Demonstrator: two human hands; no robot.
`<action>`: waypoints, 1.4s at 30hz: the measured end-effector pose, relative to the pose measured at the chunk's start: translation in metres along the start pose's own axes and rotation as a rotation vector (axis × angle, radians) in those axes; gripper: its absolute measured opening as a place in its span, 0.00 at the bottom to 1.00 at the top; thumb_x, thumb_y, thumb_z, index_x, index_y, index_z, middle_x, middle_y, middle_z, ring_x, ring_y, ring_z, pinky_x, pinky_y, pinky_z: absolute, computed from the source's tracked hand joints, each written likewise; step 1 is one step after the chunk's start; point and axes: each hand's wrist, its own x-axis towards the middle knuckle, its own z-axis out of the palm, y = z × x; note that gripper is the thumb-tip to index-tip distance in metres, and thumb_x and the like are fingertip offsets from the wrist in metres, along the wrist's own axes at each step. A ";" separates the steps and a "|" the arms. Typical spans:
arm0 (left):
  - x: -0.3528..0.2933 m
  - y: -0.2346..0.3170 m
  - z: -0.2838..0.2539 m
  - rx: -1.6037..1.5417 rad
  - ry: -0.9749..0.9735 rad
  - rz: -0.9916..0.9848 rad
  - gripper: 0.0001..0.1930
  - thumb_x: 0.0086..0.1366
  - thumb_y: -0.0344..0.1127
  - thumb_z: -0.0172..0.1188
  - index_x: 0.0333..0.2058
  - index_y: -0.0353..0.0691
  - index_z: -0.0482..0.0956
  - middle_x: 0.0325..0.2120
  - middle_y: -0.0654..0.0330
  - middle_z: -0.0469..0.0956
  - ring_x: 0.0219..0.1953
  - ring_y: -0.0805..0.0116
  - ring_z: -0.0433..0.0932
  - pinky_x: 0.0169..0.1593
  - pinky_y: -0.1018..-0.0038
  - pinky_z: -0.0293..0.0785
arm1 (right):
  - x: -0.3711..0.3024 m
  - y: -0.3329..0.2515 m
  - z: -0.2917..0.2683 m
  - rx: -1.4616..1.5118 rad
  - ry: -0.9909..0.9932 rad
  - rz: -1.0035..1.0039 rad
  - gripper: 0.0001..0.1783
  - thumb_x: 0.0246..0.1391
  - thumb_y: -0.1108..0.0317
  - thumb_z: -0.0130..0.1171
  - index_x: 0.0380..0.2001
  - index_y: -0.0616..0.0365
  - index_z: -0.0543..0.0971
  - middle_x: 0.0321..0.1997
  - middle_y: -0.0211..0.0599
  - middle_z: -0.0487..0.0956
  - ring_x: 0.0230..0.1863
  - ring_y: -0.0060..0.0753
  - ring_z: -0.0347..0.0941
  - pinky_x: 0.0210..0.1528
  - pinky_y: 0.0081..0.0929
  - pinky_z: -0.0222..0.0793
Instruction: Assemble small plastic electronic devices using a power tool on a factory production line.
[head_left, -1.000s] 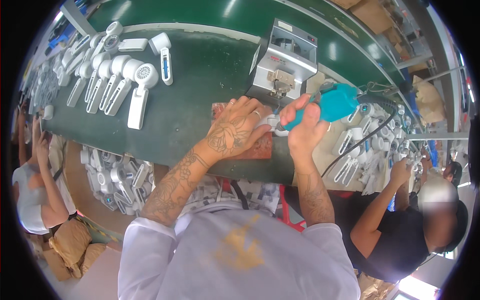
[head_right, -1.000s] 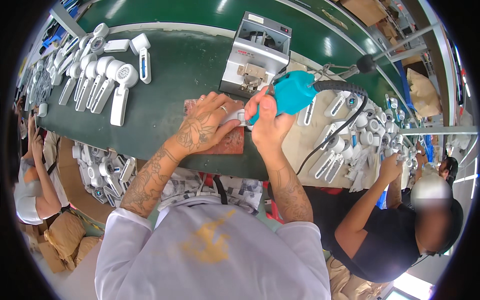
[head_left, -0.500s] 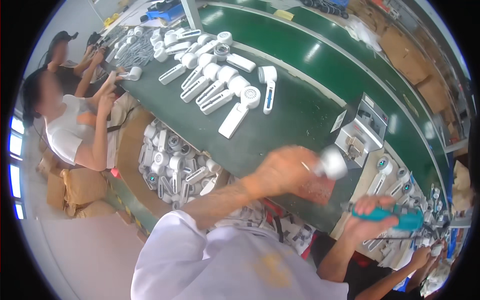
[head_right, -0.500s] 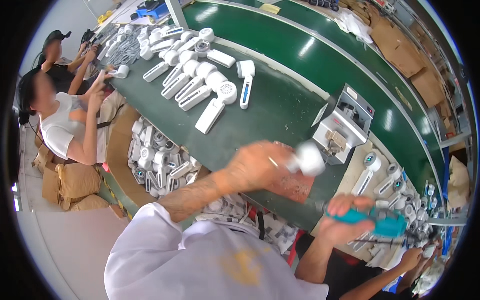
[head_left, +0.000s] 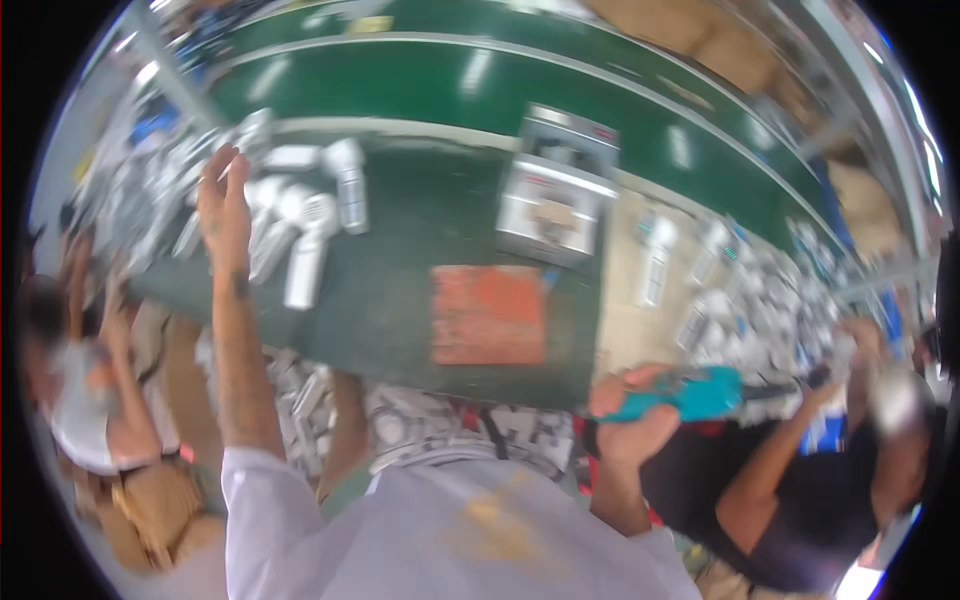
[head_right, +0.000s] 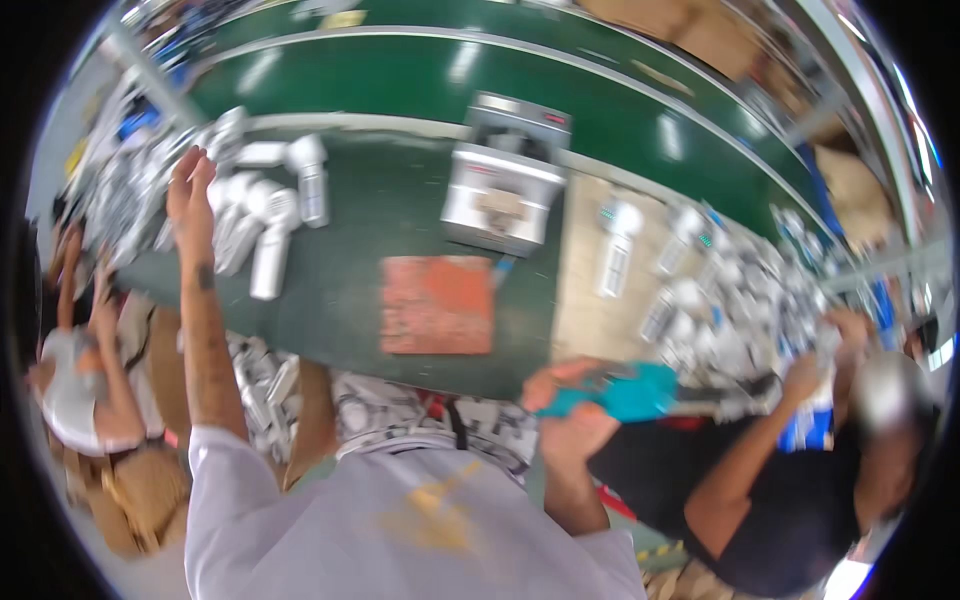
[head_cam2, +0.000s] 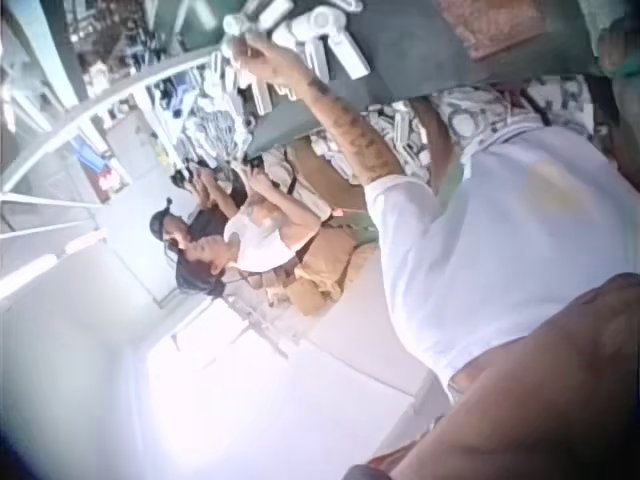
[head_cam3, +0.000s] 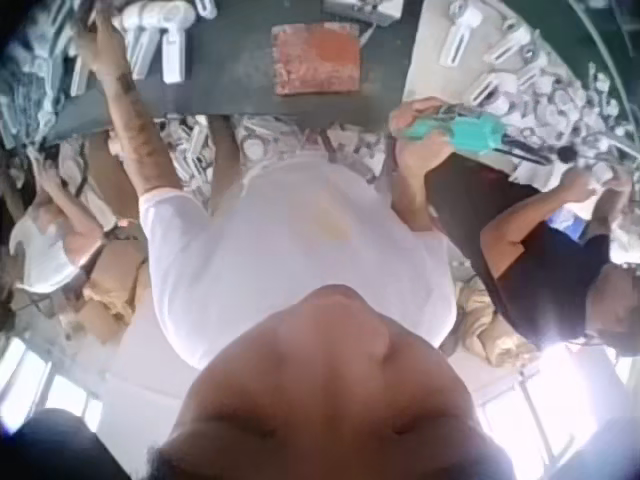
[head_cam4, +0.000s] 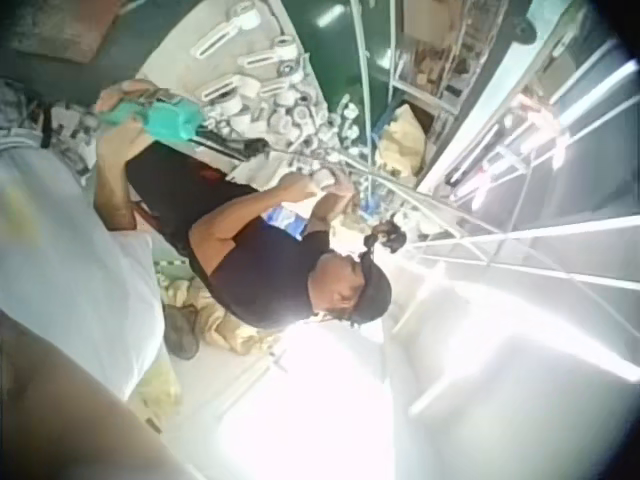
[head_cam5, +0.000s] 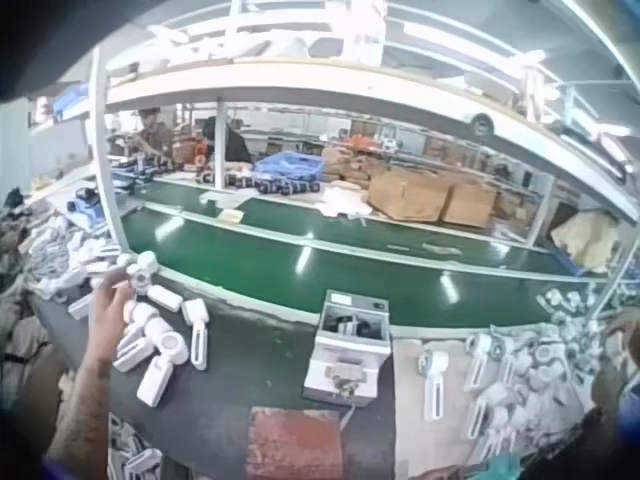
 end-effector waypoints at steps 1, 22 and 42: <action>-0.027 0.057 0.027 -0.062 -0.194 0.023 0.22 0.71 0.45 0.57 0.54 0.32 0.76 0.49 0.50 0.81 0.48 0.65 0.79 0.53 0.69 0.72 | 0.002 0.002 -0.002 -0.009 -0.063 -0.033 0.40 0.55 0.28 0.55 0.39 0.62 0.69 0.17 0.35 0.68 0.17 0.31 0.66 0.19 0.29 0.62; -0.257 0.213 0.240 -0.220 -0.814 0.406 0.13 0.60 0.41 0.63 0.39 0.40 0.79 0.33 0.54 0.76 0.40 0.49 0.78 0.46 0.56 0.76 | -0.013 -0.026 -0.044 -0.125 0.044 0.085 0.47 0.45 0.28 0.66 0.40 0.70 0.74 0.21 0.36 0.74 0.22 0.30 0.73 0.24 0.25 0.67; -0.202 0.118 0.135 -0.133 -0.844 0.541 0.17 0.63 0.42 0.64 0.47 0.40 0.81 0.43 0.58 0.79 0.45 0.57 0.76 0.53 0.62 0.70 | 0.164 0.063 0.105 -0.134 -0.199 -0.405 0.24 0.66 0.47 0.56 0.38 0.63 0.74 0.22 0.32 0.73 0.22 0.27 0.72 0.25 0.25 0.67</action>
